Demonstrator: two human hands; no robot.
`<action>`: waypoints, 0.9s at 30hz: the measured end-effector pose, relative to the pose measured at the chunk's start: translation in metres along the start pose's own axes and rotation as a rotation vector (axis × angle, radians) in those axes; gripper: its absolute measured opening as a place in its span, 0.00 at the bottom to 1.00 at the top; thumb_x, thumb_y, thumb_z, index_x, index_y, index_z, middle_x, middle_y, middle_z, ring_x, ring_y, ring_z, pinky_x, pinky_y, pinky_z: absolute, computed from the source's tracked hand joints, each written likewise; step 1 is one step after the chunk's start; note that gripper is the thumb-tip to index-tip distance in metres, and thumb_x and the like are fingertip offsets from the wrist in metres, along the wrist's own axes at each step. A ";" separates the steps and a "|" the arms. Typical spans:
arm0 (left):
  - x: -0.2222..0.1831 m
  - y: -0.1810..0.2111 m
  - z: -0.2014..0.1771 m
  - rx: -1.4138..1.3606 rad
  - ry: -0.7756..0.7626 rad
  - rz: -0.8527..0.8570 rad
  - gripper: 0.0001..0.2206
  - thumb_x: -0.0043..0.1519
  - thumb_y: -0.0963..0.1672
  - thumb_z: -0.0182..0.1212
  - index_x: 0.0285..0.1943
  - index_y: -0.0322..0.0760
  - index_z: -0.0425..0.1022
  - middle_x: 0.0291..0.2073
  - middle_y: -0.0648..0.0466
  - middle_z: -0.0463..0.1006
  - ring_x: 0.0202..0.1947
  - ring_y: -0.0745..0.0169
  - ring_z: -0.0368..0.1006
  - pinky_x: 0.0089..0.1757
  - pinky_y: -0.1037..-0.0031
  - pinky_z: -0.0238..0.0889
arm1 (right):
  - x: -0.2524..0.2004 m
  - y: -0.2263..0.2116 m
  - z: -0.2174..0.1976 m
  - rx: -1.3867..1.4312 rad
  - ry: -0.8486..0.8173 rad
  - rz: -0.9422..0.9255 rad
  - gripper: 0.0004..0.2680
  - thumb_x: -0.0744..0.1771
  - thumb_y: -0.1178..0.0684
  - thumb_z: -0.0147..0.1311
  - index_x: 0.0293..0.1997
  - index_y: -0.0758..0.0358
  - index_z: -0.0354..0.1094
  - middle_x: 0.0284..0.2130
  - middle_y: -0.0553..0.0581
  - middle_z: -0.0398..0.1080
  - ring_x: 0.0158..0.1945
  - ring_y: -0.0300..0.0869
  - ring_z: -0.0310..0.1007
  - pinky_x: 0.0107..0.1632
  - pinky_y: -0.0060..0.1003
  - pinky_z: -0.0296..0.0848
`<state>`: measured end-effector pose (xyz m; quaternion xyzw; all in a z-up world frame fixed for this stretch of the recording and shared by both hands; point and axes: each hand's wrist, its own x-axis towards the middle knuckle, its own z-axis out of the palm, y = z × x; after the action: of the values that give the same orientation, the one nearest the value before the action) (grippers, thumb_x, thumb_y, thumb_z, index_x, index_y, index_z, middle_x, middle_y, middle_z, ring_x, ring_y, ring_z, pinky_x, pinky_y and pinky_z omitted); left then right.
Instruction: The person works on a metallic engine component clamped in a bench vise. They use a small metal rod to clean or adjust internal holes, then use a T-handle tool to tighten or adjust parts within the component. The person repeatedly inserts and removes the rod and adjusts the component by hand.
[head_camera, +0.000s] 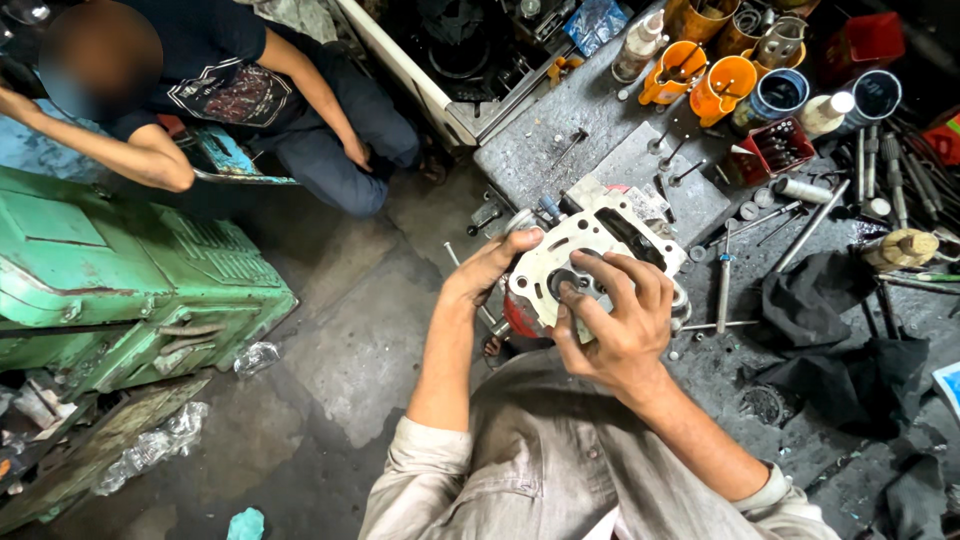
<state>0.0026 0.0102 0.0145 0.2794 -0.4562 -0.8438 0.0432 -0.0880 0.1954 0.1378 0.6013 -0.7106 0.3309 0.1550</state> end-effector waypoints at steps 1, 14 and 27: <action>0.000 0.000 0.000 0.010 0.003 0.003 0.40 0.51 0.58 0.67 0.66 0.27 0.70 0.55 0.42 0.78 0.54 0.53 0.74 0.53 0.68 0.67 | 0.000 0.000 0.000 -0.001 0.003 0.000 0.06 0.61 0.55 0.62 0.39 0.56 0.75 0.56 0.54 0.71 0.61 0.52 0.65 0.62 0.50 0.61; 0.001 -0.003 -0.006 0.095 -0.028 -0.056 0.42 0.52 0.62 0.62 0.68 0.29 0.69 0.60 0.43 0.75 0.60 0.55 0.69 0.58 0.71 0.60 | 0.012 -0.009 -0.010 -0.039 -0.111 0.054 0.09 0.59 0.49 0.61 0.38 0.54 0.76 0.59 0.54 0.71 0.63 0.57 0.63 0.65 0.53 0.55; 0.003 -0.005 -0.006 0.014 -0.023 -0.099 0.41 0.50 0.60 0.65 0.65 0.28 0.72 0.55 0.42 0.79 0.55 0.53 0.74 0.55 0.68 0.65 | 0.001 -0.003 -0.001 -0.006 -0.019 0.027 0.08 0.58 0.55 0.62 0.38 0.56 0.74 0.55 0.53 0.72 0.60 0.54 0.65 0.63 0.51 0.58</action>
<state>0.0037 0.0077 0.0068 0.2923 -0.4481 -0.8448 -0.0057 -0.0854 0.1954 0.1398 0.5942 -0.7211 0.3251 0.1458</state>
